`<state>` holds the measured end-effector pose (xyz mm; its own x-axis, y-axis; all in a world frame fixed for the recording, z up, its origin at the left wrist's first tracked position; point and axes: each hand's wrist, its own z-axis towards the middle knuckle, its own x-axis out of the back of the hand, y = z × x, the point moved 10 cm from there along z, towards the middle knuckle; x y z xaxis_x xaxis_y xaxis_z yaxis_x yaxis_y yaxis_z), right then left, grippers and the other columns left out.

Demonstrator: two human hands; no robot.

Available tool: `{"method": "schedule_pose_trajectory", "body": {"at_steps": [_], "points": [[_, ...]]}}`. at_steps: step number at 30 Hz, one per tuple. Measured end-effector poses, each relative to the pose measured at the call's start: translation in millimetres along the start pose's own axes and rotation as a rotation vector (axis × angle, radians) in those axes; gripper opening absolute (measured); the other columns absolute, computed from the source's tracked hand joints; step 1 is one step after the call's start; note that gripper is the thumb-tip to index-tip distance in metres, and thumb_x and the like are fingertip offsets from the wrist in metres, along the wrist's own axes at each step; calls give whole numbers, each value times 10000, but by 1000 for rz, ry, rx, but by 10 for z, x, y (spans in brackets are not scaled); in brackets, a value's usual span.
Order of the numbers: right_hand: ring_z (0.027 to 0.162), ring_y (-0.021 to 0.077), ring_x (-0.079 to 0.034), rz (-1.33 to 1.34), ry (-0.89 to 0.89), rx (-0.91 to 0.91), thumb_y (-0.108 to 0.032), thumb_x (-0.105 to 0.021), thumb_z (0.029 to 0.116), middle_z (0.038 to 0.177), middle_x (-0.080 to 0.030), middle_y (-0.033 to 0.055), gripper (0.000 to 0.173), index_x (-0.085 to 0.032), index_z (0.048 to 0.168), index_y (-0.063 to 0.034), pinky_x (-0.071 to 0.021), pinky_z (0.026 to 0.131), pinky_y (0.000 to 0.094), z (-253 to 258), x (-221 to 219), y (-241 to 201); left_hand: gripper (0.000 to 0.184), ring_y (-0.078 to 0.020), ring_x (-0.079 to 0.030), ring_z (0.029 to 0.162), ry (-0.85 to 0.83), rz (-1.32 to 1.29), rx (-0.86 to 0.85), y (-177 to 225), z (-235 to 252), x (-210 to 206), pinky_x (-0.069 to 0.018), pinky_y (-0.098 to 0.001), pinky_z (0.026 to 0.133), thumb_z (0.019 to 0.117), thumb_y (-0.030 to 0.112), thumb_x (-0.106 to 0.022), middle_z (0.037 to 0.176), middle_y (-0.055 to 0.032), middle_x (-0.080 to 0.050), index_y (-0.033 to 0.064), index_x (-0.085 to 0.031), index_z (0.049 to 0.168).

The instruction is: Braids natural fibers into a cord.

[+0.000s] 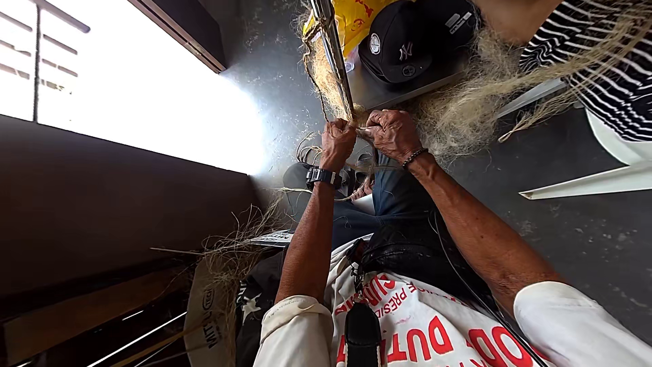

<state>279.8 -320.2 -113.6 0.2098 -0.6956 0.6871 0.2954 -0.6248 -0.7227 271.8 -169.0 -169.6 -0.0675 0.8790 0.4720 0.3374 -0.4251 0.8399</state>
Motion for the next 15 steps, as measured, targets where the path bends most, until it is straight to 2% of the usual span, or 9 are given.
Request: {"method": "schedule_pose_trajectory", "body": {"at_steps": [2,4,5,7,10,13,15], "points": [[785,294,-670,23,15,1,-136,-619,929,790,-678,120,129,-698,863,-59,-501,691,528,-11,84,-11,263,-170,-525,670,34,57,5,-5,-8,9,-444,-384,633,1049,262,-535,782,-52,-578,45,-635,939],[739,239,-629,117,4,-1,-101,-618,919,760,-645,96,121,-688,839,-42,-486,687,473,-28,104,-37,249,-178,-545,690,62,51,11,41,-35,-9,-454,-399,659,1039,256,-548,800,-57,-611,45,-644,948],[741,236,-629,148,-6,10,-79,-611,913,762,-646,100,117,-688,840,-29,-487,694,466,-50,83,-67,232,-160,-529,656,73,36,32,52,-46,-31,-442,-380,632,1035,254,-556,782,-42,-610,61,-639,938],[761,285,-663,137,-46,50,-64,-578,913,776,-664,134,132,-685,854,-12,-519,692,514,-111,-57,-118,198,-137,-475,587,93,-31,78,53,-52,-72,-408,-346,562,1010,235,-582,733,-25,-556,80,-638,900],[755,325,-678,83,-19,105,-113,-574,953,775,-674,147,161,-689,893,-18,-511,673,550,-207,-212,-95,200,-122,-443,527,105,-117,121,35,-60,-117,-375,-313,501,999,224,-597,669,-10,-518,98,-623,846],[767,328,-709,67,4,164,-149,-563,979,798,-715,141,210,-742,1017,-47,-530,685,561,-294,-260,-105,199,-138,-495,571,97,-229,143,16,-107,-140,-415,-324,528,1022,208,-576,691,-27,-540,84,-612,870],[740,307,-686,85,-10,196,-178,-574,989,759,-690,122,199,-724,938,-57,-507,670,546,-328,-234,-101,185,-103,-494,529,67,-363,98,50,-152,-158,-430,-271,497,1057,173,-539,672,-9,-564,80,-579,902]]}}
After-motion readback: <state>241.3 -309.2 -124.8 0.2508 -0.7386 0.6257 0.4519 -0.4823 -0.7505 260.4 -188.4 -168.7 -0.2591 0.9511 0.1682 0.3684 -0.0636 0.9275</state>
